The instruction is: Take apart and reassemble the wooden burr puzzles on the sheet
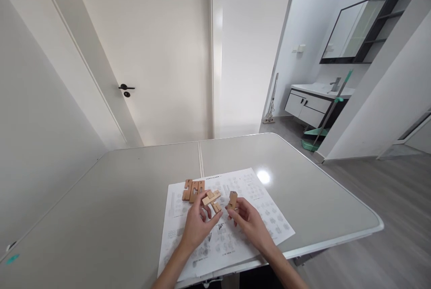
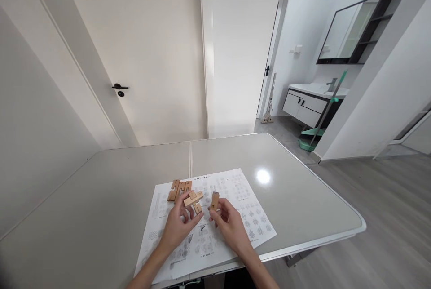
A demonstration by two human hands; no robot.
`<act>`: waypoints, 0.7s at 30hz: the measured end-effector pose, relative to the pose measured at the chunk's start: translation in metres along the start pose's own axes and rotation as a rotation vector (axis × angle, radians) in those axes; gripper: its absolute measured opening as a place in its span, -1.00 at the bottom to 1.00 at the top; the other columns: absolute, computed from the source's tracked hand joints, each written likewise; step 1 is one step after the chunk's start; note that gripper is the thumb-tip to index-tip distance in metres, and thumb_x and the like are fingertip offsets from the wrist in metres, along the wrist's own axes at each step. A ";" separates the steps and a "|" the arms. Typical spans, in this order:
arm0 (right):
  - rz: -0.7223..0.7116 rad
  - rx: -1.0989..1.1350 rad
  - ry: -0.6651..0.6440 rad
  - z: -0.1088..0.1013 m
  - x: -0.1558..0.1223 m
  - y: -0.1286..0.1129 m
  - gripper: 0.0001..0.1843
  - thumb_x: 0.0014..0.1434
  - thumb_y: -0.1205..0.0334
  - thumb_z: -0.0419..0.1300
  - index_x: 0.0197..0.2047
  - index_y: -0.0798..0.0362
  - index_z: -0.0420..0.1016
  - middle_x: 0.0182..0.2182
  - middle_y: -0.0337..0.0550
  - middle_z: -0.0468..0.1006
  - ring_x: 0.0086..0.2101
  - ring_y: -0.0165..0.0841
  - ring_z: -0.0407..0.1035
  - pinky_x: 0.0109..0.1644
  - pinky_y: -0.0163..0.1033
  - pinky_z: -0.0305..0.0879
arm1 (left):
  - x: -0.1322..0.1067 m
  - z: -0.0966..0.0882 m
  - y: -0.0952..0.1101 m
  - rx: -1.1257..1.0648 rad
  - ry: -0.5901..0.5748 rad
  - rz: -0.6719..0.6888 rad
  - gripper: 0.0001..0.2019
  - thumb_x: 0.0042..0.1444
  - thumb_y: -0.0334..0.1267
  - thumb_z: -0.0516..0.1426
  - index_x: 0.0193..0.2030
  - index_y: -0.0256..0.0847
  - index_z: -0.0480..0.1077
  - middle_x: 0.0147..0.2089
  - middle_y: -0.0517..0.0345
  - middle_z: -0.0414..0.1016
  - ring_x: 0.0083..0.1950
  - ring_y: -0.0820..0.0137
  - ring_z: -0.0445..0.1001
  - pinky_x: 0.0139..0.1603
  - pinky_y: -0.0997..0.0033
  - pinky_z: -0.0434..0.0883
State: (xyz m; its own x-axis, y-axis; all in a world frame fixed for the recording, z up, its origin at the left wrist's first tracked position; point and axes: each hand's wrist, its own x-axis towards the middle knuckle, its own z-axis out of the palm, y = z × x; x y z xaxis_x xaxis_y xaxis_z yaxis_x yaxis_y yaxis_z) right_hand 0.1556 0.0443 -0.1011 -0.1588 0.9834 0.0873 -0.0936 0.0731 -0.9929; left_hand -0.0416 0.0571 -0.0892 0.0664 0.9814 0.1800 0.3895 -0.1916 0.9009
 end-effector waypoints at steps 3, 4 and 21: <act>-0.016 0.060 -0.018 0.007 0.003 -0.002 -0.57 0.23 -0.18 0.30 -0.02 -0.05 0.45 -0.13 -0.04 0.62 -0.18 -0.13 0.53 -0.10 -0.06 0.45 | 0.000 0.000 0.000 0.012 -0.040 0.008 -0.35 0.09 -0.01 0.33 0.26 -0.09 0.25 -0.25 0.20 0.52 -0.46 0.43 0.38 -0.41 0.41 0.40; -0.025 0.072 -0.026 0.010 0.004 -0.003 -0.57 0.23 -0.17 0.31 -0.02 -0.05 0.46 -0.11 -0.03 0.63 -0.14 -0.12 0.54 -0.03 -0.02 0.45 | 0.000 0.000 0.000 0.019 -0.046 0.009 -0.35 0.08 -0.01 0.33 0.26 -0.10 0.25 -0.24 0.18 0.53 -0.45 0.42 0.38 -0.40 0.40 0.40; 0.164 0.123 0.075 0.017 0.002 -0.016 -0.50 0.20 -0.27 0.28 -0.06 -0.02 0.50 -0.16 -0.06 0.67 -0.14 -0.13 0.53 -0.10 -0.12 0.44 | -0.003 -0.001 0.007 0.029 -0.149 0.054 -0.39 0.07 -0.10 0.34 0.26 -0.07 0.31 -0.15 0.16 0.53 -0.40 0.43 0.41 -0.38 0.43 0.41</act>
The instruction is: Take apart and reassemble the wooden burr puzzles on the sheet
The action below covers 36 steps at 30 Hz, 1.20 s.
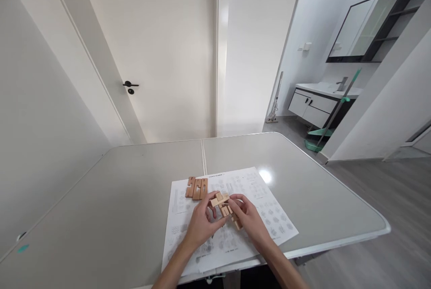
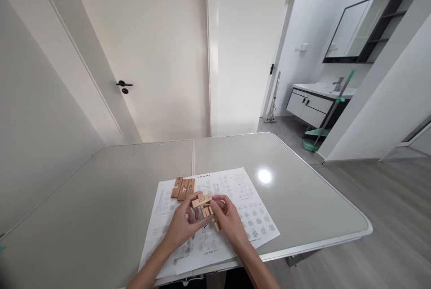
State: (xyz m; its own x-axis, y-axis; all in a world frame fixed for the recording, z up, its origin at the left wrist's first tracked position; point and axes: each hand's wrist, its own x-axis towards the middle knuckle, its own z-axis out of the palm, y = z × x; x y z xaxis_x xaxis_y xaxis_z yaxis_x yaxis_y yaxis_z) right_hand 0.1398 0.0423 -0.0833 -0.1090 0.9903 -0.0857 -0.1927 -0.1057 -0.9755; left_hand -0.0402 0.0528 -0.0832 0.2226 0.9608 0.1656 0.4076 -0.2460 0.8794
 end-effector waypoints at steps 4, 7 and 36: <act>-0.085 -0.076 0.112 0.003 0.006 0.011 -0.54 0.27 -0.26 0.20 -0.07 -0.03 0.49 -0.01 -0.01 0.63 0.05 -0.08 0.48 0.15 -0.02 0.38 | 0.003 0.002 -0.005 0.039 0.072 -0.027 -0.38 0.05 -0.12 0.35 0.25 -0.09 0.31 -0.26 0.23 0.51 -0.41 0.42 0.41 -0.39 0.43 0.39; -0.154 -0.205 0.209 0.000 0.009 0.020 -0.55 0.32 -0.23 0.12 0.02 -0.05 0.46 0.13 0.02 0.55 0.16 -0.06 0.41 0.24 0.03 0.34 | 0.005 0.004 -0.009 0.036 0.151 -0.067 -0.38 0.06 -0.09 0.34 0.24 -0.11 0.30 -0.27 0.24 0.49 -0.42 0.43 0.42 -0.42 0.45 0.38; 0.188 -0.206 -0.397 -0.052 0.017 -0.039 -0.44 0.11 -0.09 0.45 0.00 -0.10 0.26 -0.04 -0.09 0.66 0.01 -0.17 0.50 0.16 0.01 0.33 | -0.001 0.000 0.004 -0.029 -0.048 0.046 -0.37 0.05 -0.22 0.36 0.28 0.08 0.35 -0.03 0.19 0.47 -0.34 0.48 0.39 -0.42 0.51 0.37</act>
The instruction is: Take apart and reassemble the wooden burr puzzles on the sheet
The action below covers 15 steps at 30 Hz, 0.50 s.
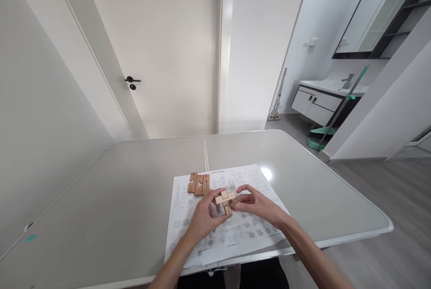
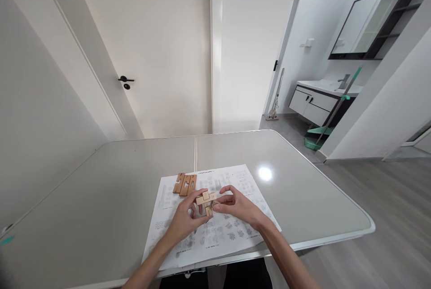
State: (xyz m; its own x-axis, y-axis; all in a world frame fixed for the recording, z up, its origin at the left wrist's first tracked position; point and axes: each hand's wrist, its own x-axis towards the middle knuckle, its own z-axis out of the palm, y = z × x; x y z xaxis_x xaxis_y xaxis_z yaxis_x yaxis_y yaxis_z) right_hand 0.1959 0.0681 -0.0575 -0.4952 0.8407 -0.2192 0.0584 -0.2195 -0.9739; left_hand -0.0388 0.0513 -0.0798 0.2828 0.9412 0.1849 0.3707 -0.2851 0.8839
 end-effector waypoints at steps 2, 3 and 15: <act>0.014 -0.040 -0.016 -0.005 0.002 -0.001 -0.42 0.09 -0.08 0.47 -0.01 -0.10 0.26 -0.08 -0.10 0.66 -0.02 -0.19 0.50 0.11 -0.03 0.36 | 0.000 0.001 0.001 0.001 -0.007 0.002 -0.37 0.05 -0.23 0.35 0.28 0.07 0.35 -0.02 0.19 0.48 -0.34 0.48 0.40 -0.42 0.51 0.37; 0.016 -0.059 -0.023 -0.007 0.003 -0.001 -0.41 0.08 -0.09 0.48 -0.01 -0.10 0.27 -0.10 -0.11 0.66 -0.04 -0.19 0.50 0.09 -0.04 0.37 | 0.000 0.001 0.001 0.002 -0.010 0.007 -0.38 0.05 -0.24 0.35 0.27 0.08 0.36 0.00 0.18 0.48 -0.34 0.49 0.40 -0.41 0.51 0.37; -0.029 -0.107 -0.060 0.002 0.005 -0.009 -0.45 0.07 -0.13 0.45 -0.02 -0.07 0.36 -0.15 -0.11 0.70 -0.09 -0.15 0.54 0.00 -0.01 0.40 | -0.001 -0.001 0.003 0.001 -0.080 0.016 -0.36 -0.03 -0.22 0.40 0.24 0.07 0.42 0.18 0.10 0.49 -0.33 0.45 0.43 -0.42 0.48 0.41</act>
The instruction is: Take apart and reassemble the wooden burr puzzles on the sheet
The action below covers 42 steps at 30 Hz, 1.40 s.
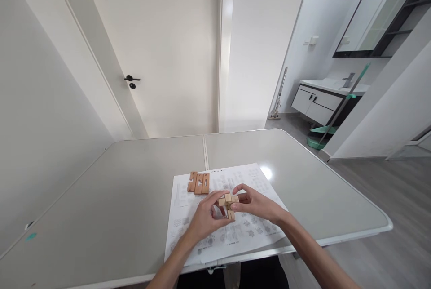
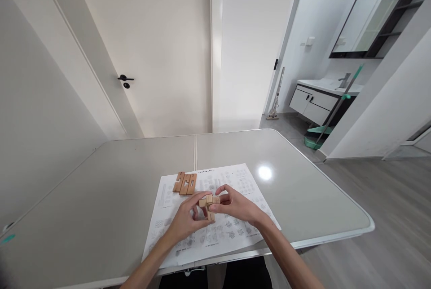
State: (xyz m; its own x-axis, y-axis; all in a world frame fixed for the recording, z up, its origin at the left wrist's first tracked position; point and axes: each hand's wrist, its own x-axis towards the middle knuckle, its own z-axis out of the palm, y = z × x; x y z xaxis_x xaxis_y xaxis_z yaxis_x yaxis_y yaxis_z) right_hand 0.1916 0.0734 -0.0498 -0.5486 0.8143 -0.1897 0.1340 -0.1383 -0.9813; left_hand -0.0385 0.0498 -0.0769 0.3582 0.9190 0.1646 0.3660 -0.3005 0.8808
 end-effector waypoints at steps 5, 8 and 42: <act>-0.034 -0.019 0.044 0.014 0.003 0.003 -0.46 0.15 -0.16 0.38 0.02 -0.07 0.30 -0.15 -0.11 0.69 -0.11 -0.16 0.55 -0.03 -0.05 0.41 | 0.000 0.000 0.000 -0.050 -0.011 -0.038 -0.34 0.02 -0.21 0.37 0.30 0.02 0.37 -0.10 0.16 0.60 -0.39 0.45 0.46 -0.41 0.47 0.42; -0.075 -0.048 0.105 0.022 0.003 0.002 -0.50 0.22 -0.16 0.32 0.04 -0.08 0.29 -0.12 -0.09 0.69 -0.12 -0.15 0.57 -0.03 -0.04 0.41 | 0.001 0.001 0.000 -0.068 0.010 -0.054 -0.33 0.03 -0.18 0.36 0.32 -0.01 0.35 -0.16 0.19 0.61 -0.42 0.47 0.46 -0.42 0.48 0.42; -0.110 -0.179 0.118 0.020 0.007 0.016 -0.42 0.34 -0.37 0.00 -0.36 -0.03 0.42 -0.45 -0.23 0.53 -0.39 -0.25 0.46 -0.20 -0.14 0.41 | 0.000 -0.005 -0.005 -0.018 0.008 -0.006 -0.33 0.00 -0.17 0.39 0.30 0.00 0.41 0.23 -0.02 0.45 -0.07 0.24 0.51 -0.25 0.36 0.55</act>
State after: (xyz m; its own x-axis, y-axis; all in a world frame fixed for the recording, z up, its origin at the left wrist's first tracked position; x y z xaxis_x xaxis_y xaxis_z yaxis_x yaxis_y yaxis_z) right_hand 0.1731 0.0656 -0.0678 -0.4696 0.8804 -0.0662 0.2284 0.0487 -0.9723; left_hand -0.0452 0.0526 -0.0790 0.3493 0.9229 0.1623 0.3526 -0.2899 0.8897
